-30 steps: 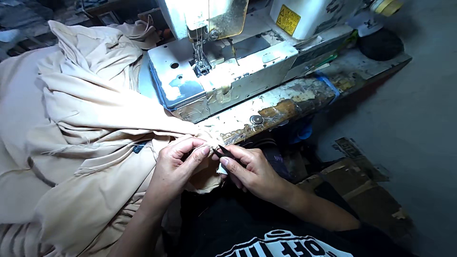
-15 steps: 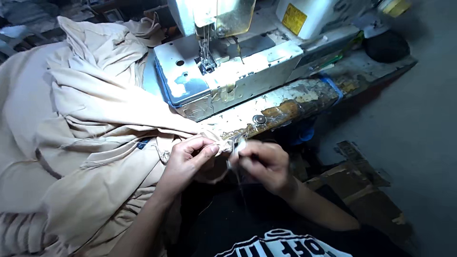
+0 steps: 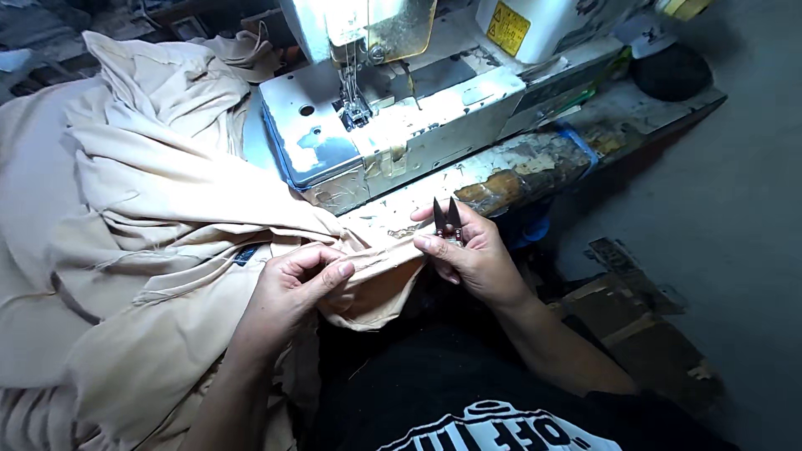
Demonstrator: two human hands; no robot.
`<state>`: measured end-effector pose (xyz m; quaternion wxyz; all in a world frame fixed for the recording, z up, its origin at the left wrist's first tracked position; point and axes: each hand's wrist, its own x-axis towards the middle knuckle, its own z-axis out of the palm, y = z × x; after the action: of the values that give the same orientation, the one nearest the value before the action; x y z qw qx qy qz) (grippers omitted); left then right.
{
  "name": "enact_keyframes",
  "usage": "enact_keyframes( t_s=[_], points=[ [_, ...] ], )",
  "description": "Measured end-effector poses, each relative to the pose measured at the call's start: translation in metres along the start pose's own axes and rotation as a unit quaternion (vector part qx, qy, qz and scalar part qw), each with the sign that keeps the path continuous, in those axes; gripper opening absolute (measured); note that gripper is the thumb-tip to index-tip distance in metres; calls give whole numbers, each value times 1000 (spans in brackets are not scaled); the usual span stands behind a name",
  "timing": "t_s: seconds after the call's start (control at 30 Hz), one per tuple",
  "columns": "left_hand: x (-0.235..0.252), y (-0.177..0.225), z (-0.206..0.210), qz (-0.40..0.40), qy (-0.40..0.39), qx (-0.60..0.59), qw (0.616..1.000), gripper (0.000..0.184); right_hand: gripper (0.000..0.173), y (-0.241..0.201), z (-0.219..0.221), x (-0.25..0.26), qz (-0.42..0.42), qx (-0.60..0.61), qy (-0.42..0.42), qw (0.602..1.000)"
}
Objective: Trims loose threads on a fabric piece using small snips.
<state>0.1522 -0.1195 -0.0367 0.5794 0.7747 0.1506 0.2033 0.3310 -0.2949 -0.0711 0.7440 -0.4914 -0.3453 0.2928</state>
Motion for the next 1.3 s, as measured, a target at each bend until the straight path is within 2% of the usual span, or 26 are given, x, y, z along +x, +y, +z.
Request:
enact_keyframes(
  t_s=[0.07,0.13,0.2,0.27,0.3,0.37,0.43,0.53,0.9,0.97,1.03,1.07,1.1,1.13,1.2,1.27,1.3],
  points=[
    [0,0,0,-9,1,-5,1000,5,25,1,-1,-1,-16,-34,13,999],
    [1,0,3,-15,-2,-8,1000,6,26,2,-2,-2,-65,-148,34,986],
    [1,0,6,-19,1,-13,1000,7,41,-1,0,-8,-85,-214,21,973],
    [2,0,9,-15,5,-16,1000,7,55,-9,6,-20,-23,-107,-31,994],
    [2,0,10,-12,5,-16,1000,7,55,-13,10,-26,36,-20,-75,996],
    [2,1,13,-5,3,-17,1000,8,50,-14,17,-29,153,112,-157,969],
    [2,2,15,-1,-1,-26,1000,8,44,-7,22,-25,227,190,-184,937],
    [1,3,17,9,-5,-34,999,8,36,2,26,-21,259,245,-153,922],
    [0,3,17,9,-16,-36,999,9,36,3,27,-19,276,267,-133,914],
    [0,1,18,2,-27,-21,999,9,36,2,26,-21,229,248,-166,926],
    [1,-2,17,-4,-23,27,999,10,38,-2,20,-28,65,192,-257,945],
    [2,-5,17,-9,-18,48,999,11,42,-8,16,-28,-29,177,-306,935],
    [3,-7,16,-14,-16,54,998,11,44,-15,13,-26,-97,158,-325,927],
    [3,-7,16,-17,-19,51,998,11,44,-19,8,-22,-132,106,-307,937],
    [4,-1,16,-3,-41,40,998,11,38,-13,-2,-5,-144,-45,-236,960],
    [7,7,15,37,-69,56,995,7,40,-5,-8,14,-109,-167,-224,954],
    [9,12,13,71,-75,97,990,8,30,-3,-7,20,-110,-207,-218,947]
  ],
)
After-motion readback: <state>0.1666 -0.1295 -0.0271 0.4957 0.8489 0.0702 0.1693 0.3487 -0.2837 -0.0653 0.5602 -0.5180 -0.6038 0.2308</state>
